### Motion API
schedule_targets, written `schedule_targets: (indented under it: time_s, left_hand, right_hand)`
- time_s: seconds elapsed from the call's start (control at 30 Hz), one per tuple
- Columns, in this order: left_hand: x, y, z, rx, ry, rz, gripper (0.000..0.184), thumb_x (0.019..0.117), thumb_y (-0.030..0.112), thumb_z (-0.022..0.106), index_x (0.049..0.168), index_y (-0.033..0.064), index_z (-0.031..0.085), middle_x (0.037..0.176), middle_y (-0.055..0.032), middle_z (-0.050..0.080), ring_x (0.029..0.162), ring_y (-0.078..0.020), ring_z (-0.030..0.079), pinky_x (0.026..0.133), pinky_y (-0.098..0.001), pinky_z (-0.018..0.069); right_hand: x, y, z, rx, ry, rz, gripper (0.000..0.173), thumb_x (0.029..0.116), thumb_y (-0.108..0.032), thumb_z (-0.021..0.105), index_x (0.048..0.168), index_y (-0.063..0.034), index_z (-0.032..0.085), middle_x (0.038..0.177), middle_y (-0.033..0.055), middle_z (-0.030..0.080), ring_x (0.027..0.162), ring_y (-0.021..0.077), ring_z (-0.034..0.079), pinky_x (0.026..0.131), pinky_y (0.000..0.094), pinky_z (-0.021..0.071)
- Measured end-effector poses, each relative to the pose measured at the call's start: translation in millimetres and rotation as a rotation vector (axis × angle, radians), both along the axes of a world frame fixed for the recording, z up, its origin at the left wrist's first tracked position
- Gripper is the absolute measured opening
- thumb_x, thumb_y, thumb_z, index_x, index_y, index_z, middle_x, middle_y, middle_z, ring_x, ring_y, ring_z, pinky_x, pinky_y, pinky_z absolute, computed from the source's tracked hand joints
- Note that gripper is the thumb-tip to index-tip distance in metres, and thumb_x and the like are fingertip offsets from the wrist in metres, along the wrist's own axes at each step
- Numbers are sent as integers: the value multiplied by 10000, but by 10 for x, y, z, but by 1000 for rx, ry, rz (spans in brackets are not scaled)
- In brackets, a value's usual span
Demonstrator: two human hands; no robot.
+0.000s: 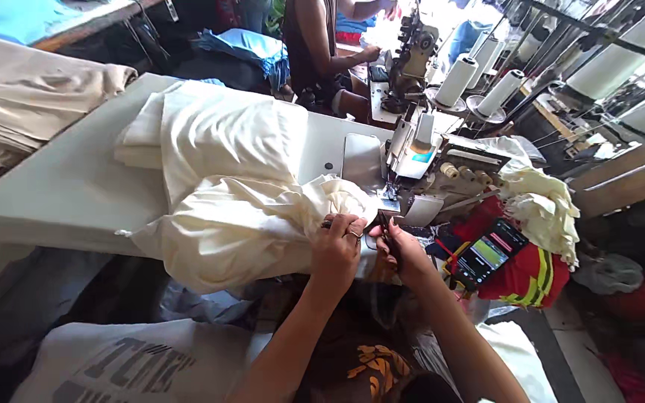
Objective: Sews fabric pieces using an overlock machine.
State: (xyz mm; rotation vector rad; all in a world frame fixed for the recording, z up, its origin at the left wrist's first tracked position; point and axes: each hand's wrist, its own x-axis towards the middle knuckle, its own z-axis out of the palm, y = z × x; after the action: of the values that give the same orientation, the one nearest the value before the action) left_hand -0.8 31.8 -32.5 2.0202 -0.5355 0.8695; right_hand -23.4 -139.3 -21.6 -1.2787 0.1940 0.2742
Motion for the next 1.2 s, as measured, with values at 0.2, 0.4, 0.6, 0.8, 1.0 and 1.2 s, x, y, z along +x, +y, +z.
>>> schedule_targets:
  time_s: [0.2,0.4,0.6,0.8,1.0,1.2]
  left_hand:
    - [-36,19,-33,44,-1,-13,132,914,52,677,949,86,800,998,-94,742,1002,-252,687,875,-346,556]
    - [-53,73,-25,95,15,-32,149,911,48,666,949,103,799,991,-78,741,1005,-249,693,871,-375,563]
    - [15,337,107,309,114,-362,125,990,125,627,982,137,751,1013,-1,773,1080,-148,705,1089,-444,426]
    - [415,690,481,659,96,-731,340,978,396,639,817,107,718,694,3,662,727,-139,673,1099,-535,397]
    - [1053,892,944,829,210,-702,355,972,412,628,819,105,718,702,-38,662,746,-199,668,1007,-583,407]
    - [1234,241,1232,464,338,-741,128,904,175,675,970,74,715,883,-30,691,794,-71,624,730,-285,512]
  right_hand:
    - [165,143,63,105,64,-73,491,1134,-362,229,961,-59,575,574,-39,495,397,15,385,380,151,326]
    - [189,179,74,51,-36,-114,406,1124,-271,344,874,-57,581,546,-39,458,393,19,373,376,166,323]
    - [-144,45,195,-318,-569,-108,452,1058,-533,446,1142,-137,648,908,-88,647,560,-44,444,487,140,376]
    - [-441,-88,38,-717,-549,289,380,930,-169,704,1287,-46,666,966,46,720,801,43,641,741,238,553]
    - [-583,-309,22,-547,-547,83,238,972,-93,627,1168,27,694,1061,3,718,930,-39,646,848,156,548]
    - [-525,-333,20,-419,-458,-77,145,983,-131,628,1044,-30,714,977,-52,683,756,-67,575,675,125,494]
